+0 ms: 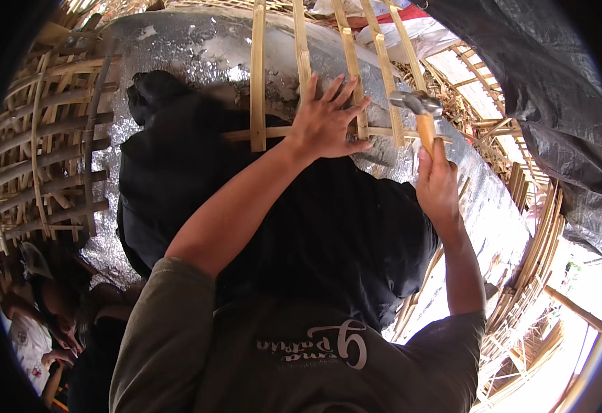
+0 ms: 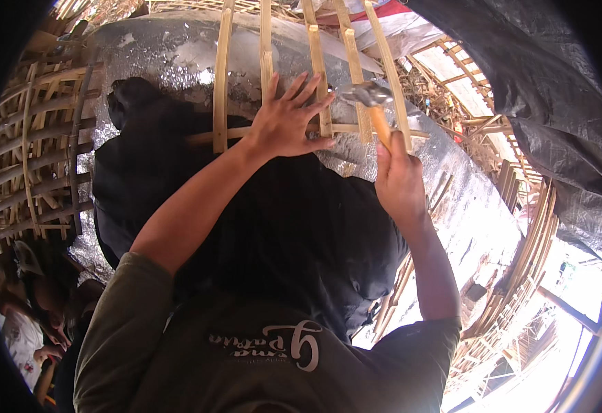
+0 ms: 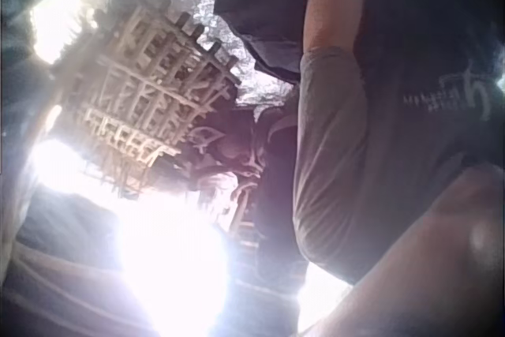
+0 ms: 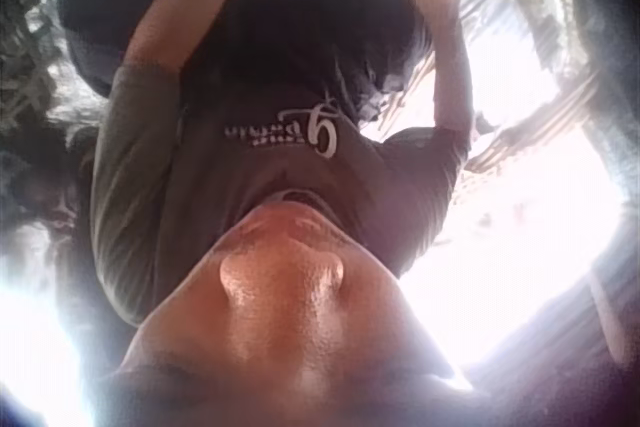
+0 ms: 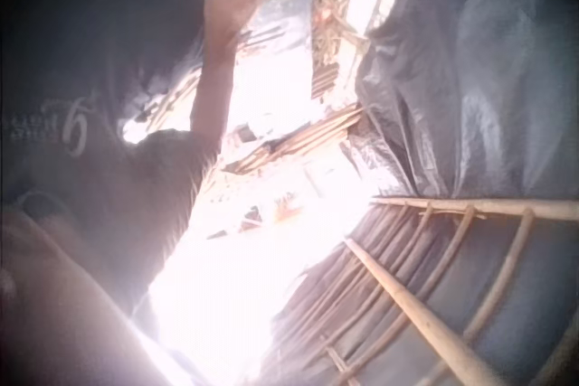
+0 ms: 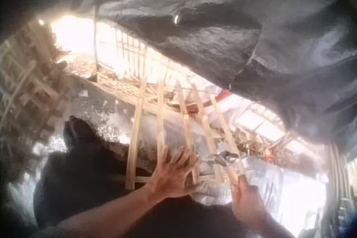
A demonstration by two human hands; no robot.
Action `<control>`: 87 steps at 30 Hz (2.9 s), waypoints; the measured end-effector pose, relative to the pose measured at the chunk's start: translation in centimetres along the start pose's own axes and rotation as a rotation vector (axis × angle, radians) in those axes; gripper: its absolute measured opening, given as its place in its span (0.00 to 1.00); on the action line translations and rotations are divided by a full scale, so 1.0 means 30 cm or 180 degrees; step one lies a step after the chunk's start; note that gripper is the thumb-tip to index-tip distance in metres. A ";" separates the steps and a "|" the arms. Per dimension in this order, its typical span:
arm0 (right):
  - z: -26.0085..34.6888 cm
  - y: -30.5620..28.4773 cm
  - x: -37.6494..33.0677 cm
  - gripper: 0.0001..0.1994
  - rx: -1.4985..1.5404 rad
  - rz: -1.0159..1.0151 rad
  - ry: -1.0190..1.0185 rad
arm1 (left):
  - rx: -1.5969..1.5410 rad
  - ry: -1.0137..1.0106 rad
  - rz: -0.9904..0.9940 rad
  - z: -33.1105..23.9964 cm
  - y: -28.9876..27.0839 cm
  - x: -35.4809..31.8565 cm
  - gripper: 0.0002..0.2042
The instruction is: The person uses a hammer to drive nails into bamboo slats, securing them to a curved frame. They repeatedly position slats, hammer nails, and adjust the bamboo pieces to build a lattice-like structure.
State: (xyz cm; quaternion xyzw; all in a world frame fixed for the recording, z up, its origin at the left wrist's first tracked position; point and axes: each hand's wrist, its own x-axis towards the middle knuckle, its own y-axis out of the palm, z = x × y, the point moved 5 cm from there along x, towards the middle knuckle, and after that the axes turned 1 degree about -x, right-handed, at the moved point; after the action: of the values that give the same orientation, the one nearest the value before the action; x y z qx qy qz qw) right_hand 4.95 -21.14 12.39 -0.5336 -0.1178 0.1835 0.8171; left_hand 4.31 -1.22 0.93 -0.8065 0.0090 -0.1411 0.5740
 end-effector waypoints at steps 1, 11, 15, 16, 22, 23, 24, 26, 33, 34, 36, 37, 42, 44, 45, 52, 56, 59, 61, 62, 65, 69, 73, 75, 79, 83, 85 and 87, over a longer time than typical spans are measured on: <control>0.000 0.032 -0.004 0.08 -0.0200 0.0285 -0.0086 | 0.0003 -0.0013 -0.0004 -0.003 0.002 -0.004 0.43; -0.014 0.101 -0.008 0.09 -0.0720 0.0798 -0.0303 | 0.0080 -0.0030 -0.0003 0.000 -0.009 -0.005 0.43; -0.008 0.054 0.004 0.11 -0.0167 0.0489 0.0506 | -0.0024 0.0005 0.0014 0.000 -0.013 -0.004 0.43; -0.022 0.097 0.000 0.10 -0.0688 0.0906 0.0078 | -0.0037 0.0013 -0.0029 0.001 -0.017 0.006 0.43; -0.004 0.041 0.008 0.12 -0.0236 0.0605 0.0347 | -0.0210 0.0053 -0.0121 -0.005 -0.017 -0.010 0.42; -0.003 0.049 0.002 0.11 -0.0423 0.0661 0.0096 | -0.0204 0.0055 -0.0166 -0.004 -0.014 -0.009 0.42; -0.001 0.069 -0.004 0.11 -0.0597 0.0708 -0.0150 | -0.0186 0.0067 -0.0206 -0.001 -0.017 -0.006 0.42; 0.003 0.064 -0.004 0.10 -0.0714 0.0736 -0.0410 | -0.0141 0.0070 -0.0172 0.002 -0.016 0.005 0.43; -0.004 0.085 -0.007 0.10 -0.0600 0.0665 -0.0436 | -0.0124 0.0028 -0.0002 -0.017 -0.005 -0.023 0.44; -0.013 0.075 -0.007 0.10 -0.0345 0.0864 -0.0053 | -0.0156 -0.0001 -0.0013 -0.009 0.000 -0.027 0.44; 0.015 0.044 0.007 0.10 -0.0188 0.0660 0.0273 | -0.0102 0.0052 -0.0103 0.003 -0.002 -0.009 0.44; 0.016 0.037 -0.003 0.10 -0.0115 0.0575 0.0465 | -0.0101 0.0085 -0.0126 -0.003 -0.007 -0.005 0.44; 0.027 0.064 0.007 0.11 -0.0378 0.0801 -0.0034 | -0.0025 0.0011 0.0009 -0.004 0.001 -0.015 0.44; 0.020 0.054 0.011 0.11 -0.0158 0.0533 0.0164 | -0.0031 0.0000 0.0089 -0.004 -0.010 -0.012 0.45; 0.015 0.040 0.011 0.11 -0.0057 0.0371 0.0271 | -0.0028 0.0015 0.0043 -0.005 -0.008 -0.011 0.45; -0.003 0.018 -0.003 0.10 -0.0457 0.0271 0.0223 | -0.0069 -0.0032 -0.0039 0.000 0.005 -0.013 0.43; -0.045 0.101 -0.050 0.10 -0.1006 0.0724 -0.0130 | -0.0068 0.0013 -0.0067 -0.015 -0.006 -0.012 0.42; -0.011 0.051 -0.011 0.12 -0.0425 0.0419 0.0049 | -0.0077 -0.0028 -0.0084 0.006 -0.004 -0.012 0.41; -0.015 0.058 -0.028 0.13 -0.0376 0.0442 0.0111 | -0.0070 -0.0006 -0.0066 -0.002 0.000 -0.014 0.41; -0.032 0.096 -0.038 0.12 -0.0659 0.0571 -0.0013 | -0.0015 -0.0012 -0.0040 -0.002 0.002 -0.018 0.42; -0.012 0.098 -0.026 0.10 -0.0707 0.0734 -0.0008 | -0.0042 -0.0009 0.0004 -0.019 0.005 -0.017 0.42; 0.005 0.047 0.002 0.10 -0.0306 0.0650 0.0177 | -0.0017 0.0004 -0.0083 0.000 0.000 -0.016 0.42; -0.007 0.098 -0.010 0.09 -0.0773 0.0598 -0.0058 | 0.0042 0.0012 -0.0166 0.000 -0.010 -0.011 0.42; 0.000 0.052 0.000 0.09 -0.0533 0.0678 0.0287 | 0.0006 0.0020 -0.0160 0.002 -0.013 -0.005 0.42; -0.003 0.064 -0.013 0.09 -0.0399 0.0346 0.0149 | -0.0038 0.0055 -0.0191 -0.008 -0.002 -0.007 0.42; -0.022 0.089 -0.010 0.10 -0.0326 0.0916 0.0335 | -0.0036 0.0022 -0.0126 -0.002 -0.007 -0.020 0.41; -0.046 0.048 0.000 0.11 0.1148 0.0767 0.0963 | -0.0037 0.0014 -0.0124 -0.007 -0.005 -0.024 0.41; -0.053 -0.008 -0.012 0.13 0.2634 0.0554 0.1585 | 0.0038 0.0008 -0.0103 -0.008 -0.005 -0.020 0.41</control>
State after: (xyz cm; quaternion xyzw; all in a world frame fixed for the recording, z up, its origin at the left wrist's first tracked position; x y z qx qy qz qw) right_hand 5.29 -22.68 11.97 -0.1997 0.2089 0.1493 0.9456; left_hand 3.64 -1.27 1.02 -0.8030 -0.0041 -0.1515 0.5764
